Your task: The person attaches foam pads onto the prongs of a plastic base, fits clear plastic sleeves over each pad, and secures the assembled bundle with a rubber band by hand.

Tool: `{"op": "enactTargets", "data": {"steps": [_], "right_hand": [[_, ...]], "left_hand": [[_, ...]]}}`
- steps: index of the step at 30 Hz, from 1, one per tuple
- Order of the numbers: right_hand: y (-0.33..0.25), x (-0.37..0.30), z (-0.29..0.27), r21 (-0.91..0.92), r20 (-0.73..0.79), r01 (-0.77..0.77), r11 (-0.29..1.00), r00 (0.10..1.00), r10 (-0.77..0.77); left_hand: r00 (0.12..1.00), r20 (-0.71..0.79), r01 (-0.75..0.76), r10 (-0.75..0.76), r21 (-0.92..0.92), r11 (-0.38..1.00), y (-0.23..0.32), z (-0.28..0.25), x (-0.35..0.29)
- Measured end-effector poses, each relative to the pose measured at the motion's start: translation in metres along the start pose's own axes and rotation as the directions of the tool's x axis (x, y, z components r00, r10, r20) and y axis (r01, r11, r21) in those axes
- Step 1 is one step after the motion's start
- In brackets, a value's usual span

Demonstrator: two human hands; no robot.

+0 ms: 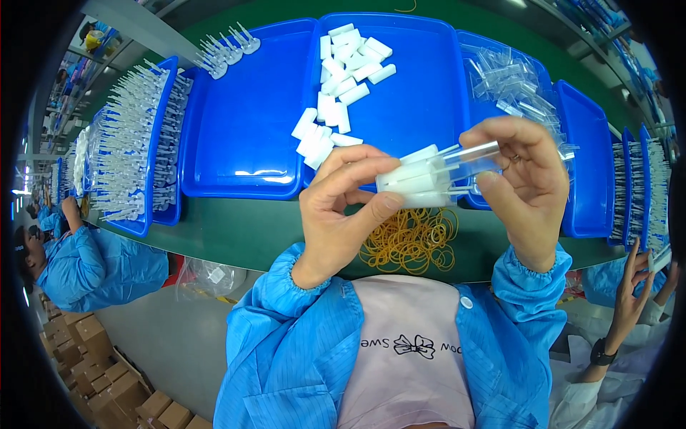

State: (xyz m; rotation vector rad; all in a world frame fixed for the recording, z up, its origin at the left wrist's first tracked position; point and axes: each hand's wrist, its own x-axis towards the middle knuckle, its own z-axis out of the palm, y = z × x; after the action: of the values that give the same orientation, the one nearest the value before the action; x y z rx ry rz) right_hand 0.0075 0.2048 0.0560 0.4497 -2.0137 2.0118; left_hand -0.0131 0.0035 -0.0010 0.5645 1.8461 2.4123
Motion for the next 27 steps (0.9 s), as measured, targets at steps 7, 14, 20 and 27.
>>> {"op": "enactTargets", "data": {"steps": [7, 14, 20, 27], "right_hand": [[-0.0015, -0.005, -0.0025, -0.094, 0.042, -0.051, 0.994, 0.998, 0.055], [-0.0018, -0.0073, 0.0004, -0.039, 0.038, -0.059, 0.998, 0.997, 0.06], [-0.0006, -0.0051, 0.0018, -0.035, 0.004, -0.098, 0.995, 0.995, 0.098], [0.0053, -0.0086, 0.0016, -0.033, 0.014, -0.077, 0.997, 0.997, 0.077]], "left_hand": [[0.986, 0.023, -0.164, 0.167, 0.367, 0.915, 0.0049, 0.005, -0.0026], [0.973, 0.03, -0.222, 0.229, 0.385, 0.896, 0.0038, 0.0004, -0.004], [0.966, 0.038, -0.245, 0.255, 0.439, 0.865, 0.0059, -0.0019, 0.0013], [0.973, 0.023, -0.217, 0.229, 0.414, 0.884, 0.0053, -0.0032, 0.0004]]}}
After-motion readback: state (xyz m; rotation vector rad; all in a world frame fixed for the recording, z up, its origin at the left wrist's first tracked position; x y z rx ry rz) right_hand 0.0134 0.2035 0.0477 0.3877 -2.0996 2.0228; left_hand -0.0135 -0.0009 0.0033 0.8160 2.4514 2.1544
